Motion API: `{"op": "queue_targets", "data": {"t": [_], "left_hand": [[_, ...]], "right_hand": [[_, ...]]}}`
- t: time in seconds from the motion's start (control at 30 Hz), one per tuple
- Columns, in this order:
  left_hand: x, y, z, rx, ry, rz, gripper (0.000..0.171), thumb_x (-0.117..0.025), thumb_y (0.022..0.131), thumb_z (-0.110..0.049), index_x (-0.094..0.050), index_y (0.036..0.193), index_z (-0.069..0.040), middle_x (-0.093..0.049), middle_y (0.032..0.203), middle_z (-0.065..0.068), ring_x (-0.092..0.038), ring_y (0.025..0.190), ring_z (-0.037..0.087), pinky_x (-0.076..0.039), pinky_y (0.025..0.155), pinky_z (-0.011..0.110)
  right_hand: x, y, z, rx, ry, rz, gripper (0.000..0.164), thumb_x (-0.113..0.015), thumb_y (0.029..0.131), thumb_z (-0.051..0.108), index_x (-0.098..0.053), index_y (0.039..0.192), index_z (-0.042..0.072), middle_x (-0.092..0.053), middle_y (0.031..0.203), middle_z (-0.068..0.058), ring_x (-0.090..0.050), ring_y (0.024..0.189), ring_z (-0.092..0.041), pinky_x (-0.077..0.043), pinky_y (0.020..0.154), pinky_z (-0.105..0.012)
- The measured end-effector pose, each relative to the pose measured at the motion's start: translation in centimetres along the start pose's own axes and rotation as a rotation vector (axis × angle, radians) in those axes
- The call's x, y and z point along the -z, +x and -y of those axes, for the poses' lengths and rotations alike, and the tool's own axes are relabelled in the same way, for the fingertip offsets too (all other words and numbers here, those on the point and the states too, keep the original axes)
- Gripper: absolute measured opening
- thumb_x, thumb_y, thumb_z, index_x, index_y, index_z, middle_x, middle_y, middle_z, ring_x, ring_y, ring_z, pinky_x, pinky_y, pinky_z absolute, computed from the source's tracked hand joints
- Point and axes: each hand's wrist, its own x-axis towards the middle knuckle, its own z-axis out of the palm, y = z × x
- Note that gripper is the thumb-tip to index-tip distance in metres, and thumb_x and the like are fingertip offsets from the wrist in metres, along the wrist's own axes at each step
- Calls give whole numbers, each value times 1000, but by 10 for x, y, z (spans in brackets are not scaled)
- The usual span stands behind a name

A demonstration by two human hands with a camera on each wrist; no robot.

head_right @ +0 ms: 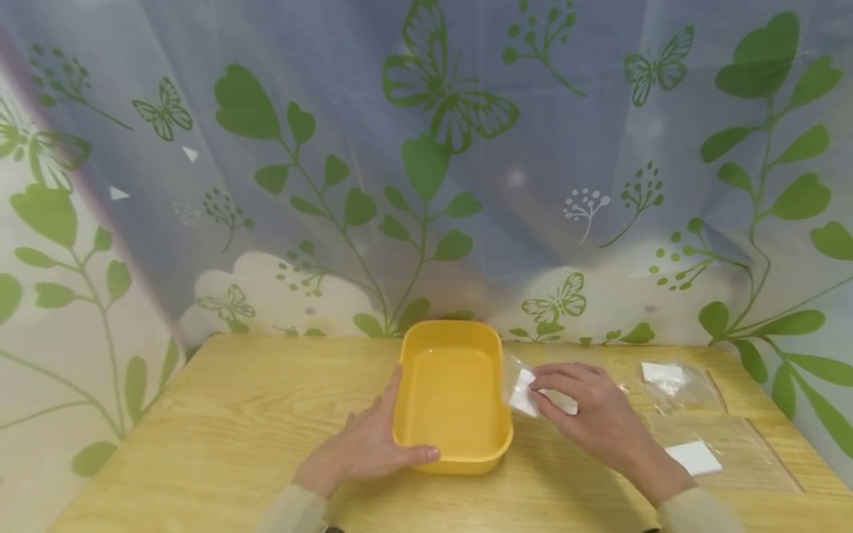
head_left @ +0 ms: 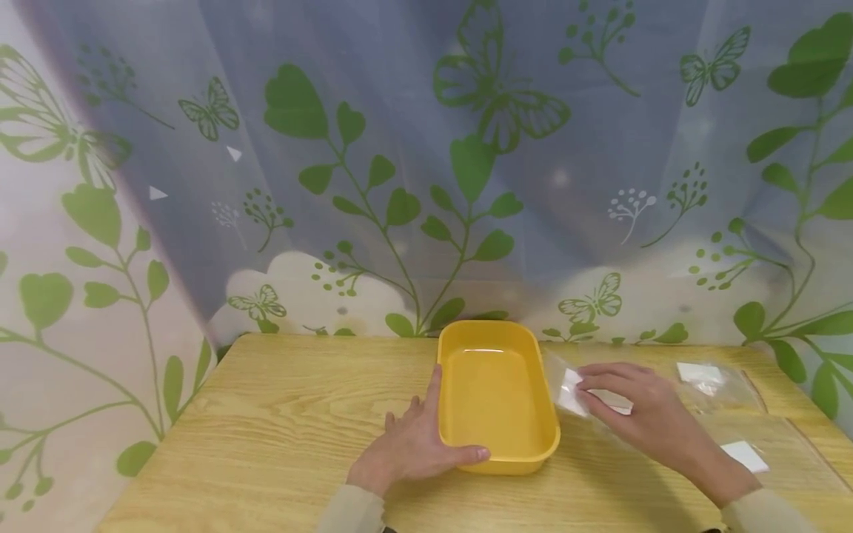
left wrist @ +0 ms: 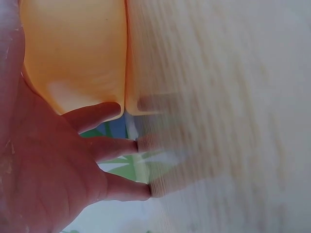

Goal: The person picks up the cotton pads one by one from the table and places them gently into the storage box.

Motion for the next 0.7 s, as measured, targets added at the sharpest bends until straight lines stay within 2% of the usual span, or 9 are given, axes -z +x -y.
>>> {"op": "queue_targets", "data": {"t": [0.1,0.2,0.27,0.4,0.5,0.7], "left_hand": [[0,1,-2,-2,2,-1,134,-69,75,-81,12,165,-24,-39,161,25,-28,153,47,-12,119,77],[0,1,-3,-3,8,5,134,-69,75,-81,13,165,-24,-39,161,26,-28,153,48,-12,119,78],[0,1,-3,-5,10,6,134,-69,75,-81,13,165,-23,-38,161,26,-29,153,48,-12,119,78],[0,2,-2,-7,24,3,133,-69,76,-80,12,165,-22,-40,160,26,-31,152,49,-13,117,80],[0,2,-1,-11,33,2,133,-68,76,-81,12,165,-22,-41,160,26,-32,151,49,-13,117,80],[0,2,0,-5,35,9,133,-66,76,-82,13,165,-22,-40,160,24,-31,151,49,-14,116,81]], "right_hand": [[-4,3,3,5,-18,2,46,-50,105,52,-80,97,18,-78,106,-3,-71,96,-21,-38,105,-8],[-7,6,6,4,-27,17,49,-48,105,53,-80,96,18,-78,107,-1,-71,96,-19,-40,102,-12],[-9,8,7,14,-14,22,42,-54,104,49,-80,96,18,-79,107,-2,-71,96,-20,-43,99,-18],[-15,11,11,31,-5,36,39,-55,104,47,-80,98,19,-78,108,-1,-71,95,-18,-47,92,-29],[-20,12,14,49,-11,18,45,-47,106,50,-79,97,20,-78,108,-2,-70,94,-19,-46,92,-30],[-31,16,18,90,-2,-11,41,-48,106,46,-78,94,21,-78,107,-3,-70,93,-20,-45,94,-30]]}}
